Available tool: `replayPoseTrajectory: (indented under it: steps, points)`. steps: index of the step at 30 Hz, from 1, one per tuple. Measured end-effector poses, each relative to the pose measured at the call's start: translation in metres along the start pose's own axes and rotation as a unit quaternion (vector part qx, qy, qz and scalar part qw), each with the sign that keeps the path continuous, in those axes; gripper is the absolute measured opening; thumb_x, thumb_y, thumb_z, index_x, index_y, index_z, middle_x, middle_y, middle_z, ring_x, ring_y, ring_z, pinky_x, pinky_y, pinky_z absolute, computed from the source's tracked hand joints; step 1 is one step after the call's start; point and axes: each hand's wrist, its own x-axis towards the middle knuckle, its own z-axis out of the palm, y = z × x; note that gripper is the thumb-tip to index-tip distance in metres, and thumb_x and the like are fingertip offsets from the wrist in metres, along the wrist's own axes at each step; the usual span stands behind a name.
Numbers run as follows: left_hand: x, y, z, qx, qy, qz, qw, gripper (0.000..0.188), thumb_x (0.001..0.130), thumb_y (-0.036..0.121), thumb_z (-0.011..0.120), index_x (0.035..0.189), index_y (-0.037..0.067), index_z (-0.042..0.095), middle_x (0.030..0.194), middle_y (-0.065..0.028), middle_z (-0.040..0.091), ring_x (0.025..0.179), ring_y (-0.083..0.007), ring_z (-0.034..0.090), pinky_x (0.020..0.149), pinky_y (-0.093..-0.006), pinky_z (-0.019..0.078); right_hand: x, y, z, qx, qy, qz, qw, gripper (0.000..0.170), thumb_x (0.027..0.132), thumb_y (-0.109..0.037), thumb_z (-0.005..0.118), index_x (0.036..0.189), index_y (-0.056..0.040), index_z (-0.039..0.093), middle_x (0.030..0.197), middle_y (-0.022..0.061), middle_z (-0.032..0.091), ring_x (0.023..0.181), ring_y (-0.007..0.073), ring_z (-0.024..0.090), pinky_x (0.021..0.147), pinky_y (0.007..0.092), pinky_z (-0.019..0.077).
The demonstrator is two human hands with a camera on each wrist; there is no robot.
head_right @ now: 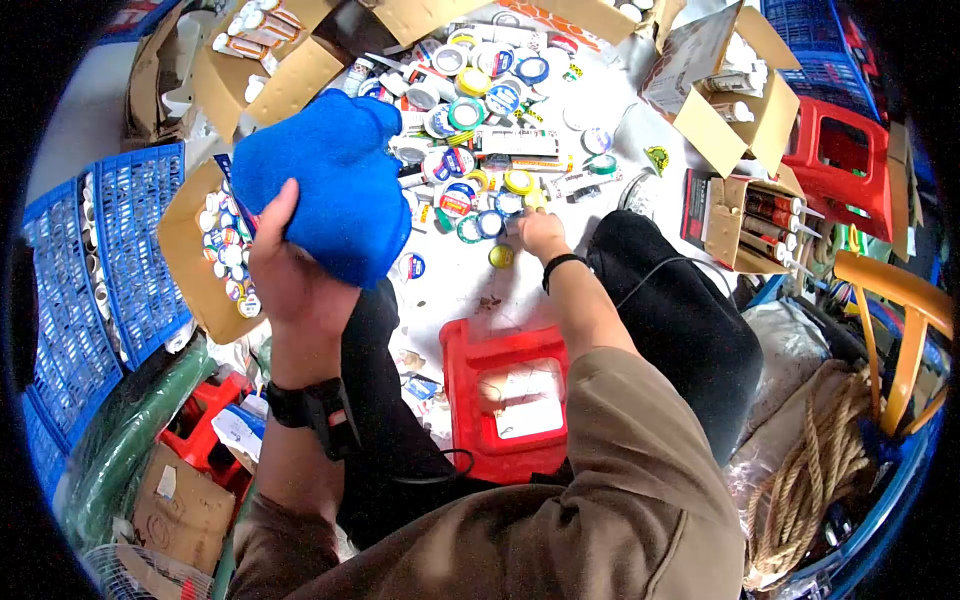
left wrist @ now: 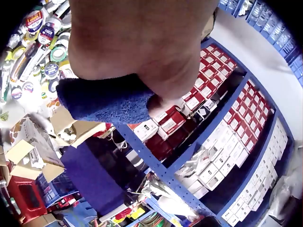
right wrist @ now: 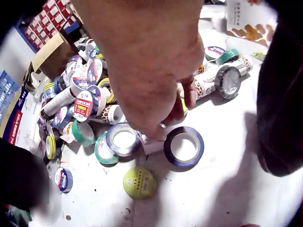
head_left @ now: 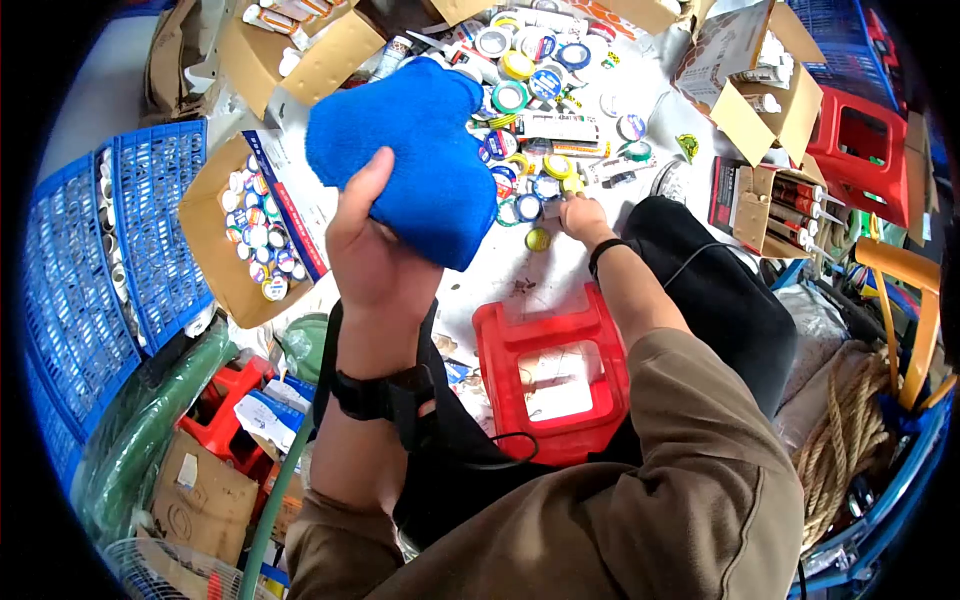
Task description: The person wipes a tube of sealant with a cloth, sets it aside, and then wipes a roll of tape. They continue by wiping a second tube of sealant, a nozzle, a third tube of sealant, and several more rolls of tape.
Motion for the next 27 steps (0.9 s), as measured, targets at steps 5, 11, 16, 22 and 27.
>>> replayPoseTrajectory:
  steps: [5,11,16,22,27]
  points:
    - [-0.004,-0.003,-0.008,-0.007,0.003,-0.014,1.000,0.046,0.091,0.018,0.060,0.132,0.001,0.049,0.120,-0.0126,0.062,0.106,-0.0273,0.064,0.092,-0.0435,0.0505,-0.006,-0.013,0.004,-0.036,-0.021,0.024,0.999,0.033,0.096,-0.028,0.044,0.111,-0.0125,0.069,0.124,0.0057,0.058,0.118,0.0223,0.053,0.095,0.0402,0.0448]
    - [-0.004,-0.003,-0.016,-0.038,0.025,-0.023,0.999,0.044,0.094,0.020,0.056,0.133,0.000,0.049,0.123,-0.0157,0.063,0.109,-0.0304,0.063,0.096,-0.0468,0.0489,0.021,-0.034,0.074,-0.003,0.059,0.105,0.993,0.034,0.097,-0.031,0.043,0.110,-0.0105,0.067,0.123,0.0079,0.057,0.115,0.0238,0.052,0.094,0.0414,0.0424]
    - [0.005,-0.003,-0.016,-0.005,0.021,-0.024,0.999,0.053,0.093,0.022,0.059,0.139,0.001,0.044,0.133,-0.0181,0.057,0.116,-0.0337,0.060,0.102,-0.0505,0.0456,0.010,-0.023,0.053,-0.002,0.103,-0.006,0.995,0.026,0.093,-0.026,0.049,0.108,-0.0148,0.066,0.124,0.0102,0.055,0.115,0.0257,0.052,0.090,0.0405,0.0456]
    - [0.011,-0.007,-0.002,0.052,0.009,-0.025,0.998,0.038,0.093,0.016,0.056,0.128,0.001,0.051,0.115,-0.0136,0.063,0.098,-0.0253,0.065,0.089,-0.0404,0.0524,0.002,0.019,-0.082,0.204,0.110,-0.100,0.968,0.033,0.085,-0.028,0.061,0.109,-0.0073,0.056,0.082,0.0208,0.065,0.082,0.0404,0.065,0.072,0.0505,0.0504]
    - [0.010,-0.014,0.010,0.024,-0.045,0.078,0.996,0.033,0.094,0.007,0.054,0.127,0.002,0.052,0.121,-0.0122,0.062,0.111,-0.0252,0.062,0.097,-0.0414,0.0492,-0.024,0.029,-0.270,0.282,0.257,-0.212,0.899,0.024,0.093,-0.024,0.065,0.106,-0.0043,0.063,0.092,0.0125,0.064,0.081,0.0220,0.063,0.070,0.0354,0.0502]
